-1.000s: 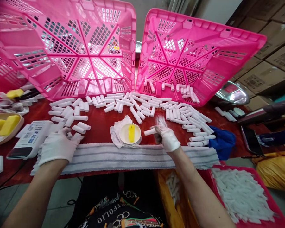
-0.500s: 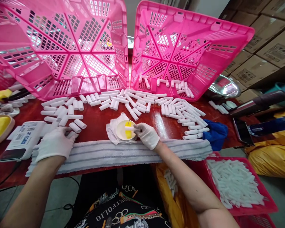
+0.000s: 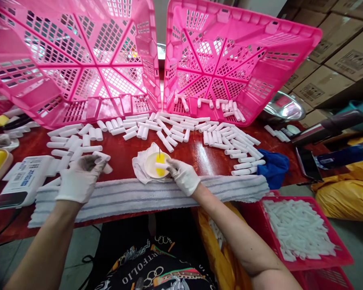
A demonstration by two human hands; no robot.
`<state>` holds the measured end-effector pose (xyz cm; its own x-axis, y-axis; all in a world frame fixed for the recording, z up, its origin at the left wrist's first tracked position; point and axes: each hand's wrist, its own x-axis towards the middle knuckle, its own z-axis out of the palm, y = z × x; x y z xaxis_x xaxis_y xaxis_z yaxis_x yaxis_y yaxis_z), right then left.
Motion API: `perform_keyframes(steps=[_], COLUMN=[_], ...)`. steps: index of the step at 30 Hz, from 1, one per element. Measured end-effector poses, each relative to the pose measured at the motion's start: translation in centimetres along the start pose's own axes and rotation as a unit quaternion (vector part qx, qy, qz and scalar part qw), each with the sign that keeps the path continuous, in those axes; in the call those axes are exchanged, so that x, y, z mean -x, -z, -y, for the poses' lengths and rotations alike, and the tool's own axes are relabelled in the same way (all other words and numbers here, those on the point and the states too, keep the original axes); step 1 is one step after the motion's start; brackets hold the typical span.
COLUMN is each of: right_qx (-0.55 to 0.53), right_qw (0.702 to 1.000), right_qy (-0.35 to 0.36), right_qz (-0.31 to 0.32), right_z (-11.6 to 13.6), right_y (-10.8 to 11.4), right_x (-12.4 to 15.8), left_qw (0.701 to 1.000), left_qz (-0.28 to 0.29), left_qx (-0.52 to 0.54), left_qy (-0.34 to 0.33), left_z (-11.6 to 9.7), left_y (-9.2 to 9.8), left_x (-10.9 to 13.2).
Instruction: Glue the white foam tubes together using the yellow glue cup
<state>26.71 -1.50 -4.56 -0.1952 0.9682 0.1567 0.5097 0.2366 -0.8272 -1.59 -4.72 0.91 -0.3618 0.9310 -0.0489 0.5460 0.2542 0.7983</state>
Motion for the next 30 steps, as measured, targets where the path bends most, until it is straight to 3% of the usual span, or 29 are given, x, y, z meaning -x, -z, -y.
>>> perform_keyframes(steps=[2, 4, 9, 15, 18, 22, 26, 30], right_qx=[0.003, 0.026, -0.001, 0.084, 0.027, -0.162, -0.28, -0.265], right_qw=[1.0, 0.999, 1.0, 0.994, 0.999, 0.984, 0.948, 0.946], right_qy=[0.002, 0.028, 0.011, 0.058, 0.03, -0.062, -0.151, -0.187], right_qz=[-0.001, 0.004, -0.011, 0.034, 0.032, -0.05, -0.022, 0.004], right_z=[0.1, 0.0, -0.7, 0.0, 1.5, 2.9, 3.2, 3.4], right_y=[-0.4, -0.6, -0.6, -0.2, 0.5, 1.2, 1.1, 1.3], right_x=[0.3, 0.5, 0.8, 0.9, 1.3, 1.8, 1.5, 0.8], left_qw=[0.986, 0.964, 0.965, 0.961, 0.961, 0.948, 0.928, 0.93], left_qz=[0.02, 0.046, 0.084, 0.111, 0.105, 0.112, 0.182, 0.222], left_qx=[0.16, 0.254, 0.243, 0.252, 0.253, 0.296, 0.324, 0.292], left_qy=[0.035, 0.063, 0.044, 0.008, 0.025, 0.029, 0.029, 0.002], left_z=[-0.6, -1.0, -0.5, -0.5, -1.4, -2.9, -3.9, -4.4], left_y=[-1.5, -3.0, -5.9, -6.9, -6.8, -6.8, -7.1, -7.1], left_x=[0.3, 0.6, 1.4, 1.7, 1.9, 2.5, 3.4, 4.2])
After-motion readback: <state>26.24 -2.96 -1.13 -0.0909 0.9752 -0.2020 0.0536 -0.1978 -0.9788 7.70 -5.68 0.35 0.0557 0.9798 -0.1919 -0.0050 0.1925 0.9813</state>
